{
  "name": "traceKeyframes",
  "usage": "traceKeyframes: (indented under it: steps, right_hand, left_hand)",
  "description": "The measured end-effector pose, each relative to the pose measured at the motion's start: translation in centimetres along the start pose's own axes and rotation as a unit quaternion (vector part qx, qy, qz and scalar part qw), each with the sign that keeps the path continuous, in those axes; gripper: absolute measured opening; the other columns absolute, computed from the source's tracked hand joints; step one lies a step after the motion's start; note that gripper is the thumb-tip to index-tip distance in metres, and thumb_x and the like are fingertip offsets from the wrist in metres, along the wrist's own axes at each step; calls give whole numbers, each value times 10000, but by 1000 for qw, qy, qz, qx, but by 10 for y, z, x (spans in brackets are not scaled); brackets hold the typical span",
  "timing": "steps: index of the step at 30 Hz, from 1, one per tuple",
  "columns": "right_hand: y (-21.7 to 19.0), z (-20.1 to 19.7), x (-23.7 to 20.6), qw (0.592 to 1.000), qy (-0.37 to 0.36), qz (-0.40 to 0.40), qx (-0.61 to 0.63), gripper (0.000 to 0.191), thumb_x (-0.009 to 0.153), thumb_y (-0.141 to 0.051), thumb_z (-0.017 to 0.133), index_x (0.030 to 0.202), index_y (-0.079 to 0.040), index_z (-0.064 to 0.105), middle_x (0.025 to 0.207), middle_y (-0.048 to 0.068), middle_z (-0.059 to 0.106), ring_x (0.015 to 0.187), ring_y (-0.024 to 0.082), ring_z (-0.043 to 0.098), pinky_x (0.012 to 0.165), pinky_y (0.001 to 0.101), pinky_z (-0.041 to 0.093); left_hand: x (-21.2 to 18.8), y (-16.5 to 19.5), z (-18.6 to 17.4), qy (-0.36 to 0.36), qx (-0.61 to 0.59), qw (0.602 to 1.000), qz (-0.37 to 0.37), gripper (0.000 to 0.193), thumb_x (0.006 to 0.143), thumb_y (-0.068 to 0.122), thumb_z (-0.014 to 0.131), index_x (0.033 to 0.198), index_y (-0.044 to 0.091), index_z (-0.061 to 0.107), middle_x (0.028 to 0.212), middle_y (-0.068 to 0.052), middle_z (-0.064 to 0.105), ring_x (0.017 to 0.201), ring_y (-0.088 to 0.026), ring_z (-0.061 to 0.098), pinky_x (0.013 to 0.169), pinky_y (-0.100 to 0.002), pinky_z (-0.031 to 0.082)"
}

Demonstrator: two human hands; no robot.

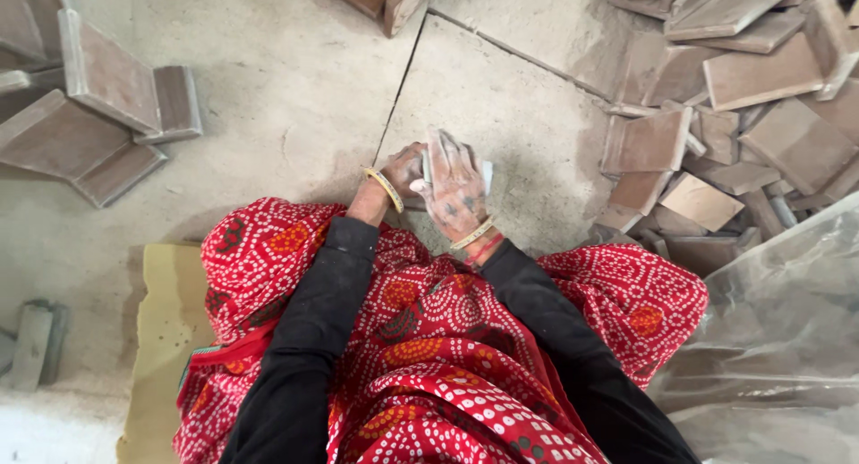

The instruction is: The person sits on the floor and smooths small rectangular wooden blocks using a sanding block. They hold each block with the left hand and rub the sanding block over its surfaces with the right hand, then place the finished block aside and pick up the next one.

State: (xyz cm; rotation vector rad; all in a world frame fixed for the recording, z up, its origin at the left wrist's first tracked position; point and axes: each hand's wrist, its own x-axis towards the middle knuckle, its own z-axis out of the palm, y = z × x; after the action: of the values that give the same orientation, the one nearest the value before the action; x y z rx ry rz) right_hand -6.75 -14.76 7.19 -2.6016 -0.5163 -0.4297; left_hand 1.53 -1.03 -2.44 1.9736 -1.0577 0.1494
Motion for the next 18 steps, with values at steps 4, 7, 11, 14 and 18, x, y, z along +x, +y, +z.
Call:
traceKeyframes:
  steps: [4,7,11,14,18]
  right_hand:
    - [27,3,-18,995,-30,33,-90,759,975,-448,575,1524,43,393,1484,239,534,1259,365,550,1017,517,415]
    - [48,-5,-38,994,7,62,-88,709,980,-458,610,1512,-15,457,1318,230,619,1179,420,589,1025,545,443]
    - [45,-19,-47,996,16,85,-1,522,1046,-337,543,1509,-96,521,1199,209,689,1083,431,644,995,522,500]
    - [25,-21,-37,999,21,42,8,514,1047,-335,532,1482,-62,511,1176,205,693,1042,413,661,938,489,518]
    - [9,-22,-20,999,17,13,45,547,1058,-325,521,1510,-17,483,1266,229,673,1094,415,658,941,482,518]
  left_hand:
    - [8,6,-5,-158,-43,952,-260,513,715,326,884,1057,6,675,1140,-210,684,1099,-348,660,933,-419,553]
    - [29,23,-20,-158,-167,972,-38,447,759,222,753,1204,197,743,1231,-134,751,1060,-315,713,921,-404,576]
    - [40,44,-18,-242,-34,928,-281,331,770,265,763,1096,212,747,1120,-162,752,1019,-320,710,904,-424,566]
    - [31,41,5,-249,41,928,-274,367,686,259,818,1021,144,718,1047,-126,741,1001,-296,700,920,-450,523]
    - [13,18,24,-117,88,979,-140,810,413,296,946,1135,57,668,1105,-194,677,1009,-407,658,820,-567,510]
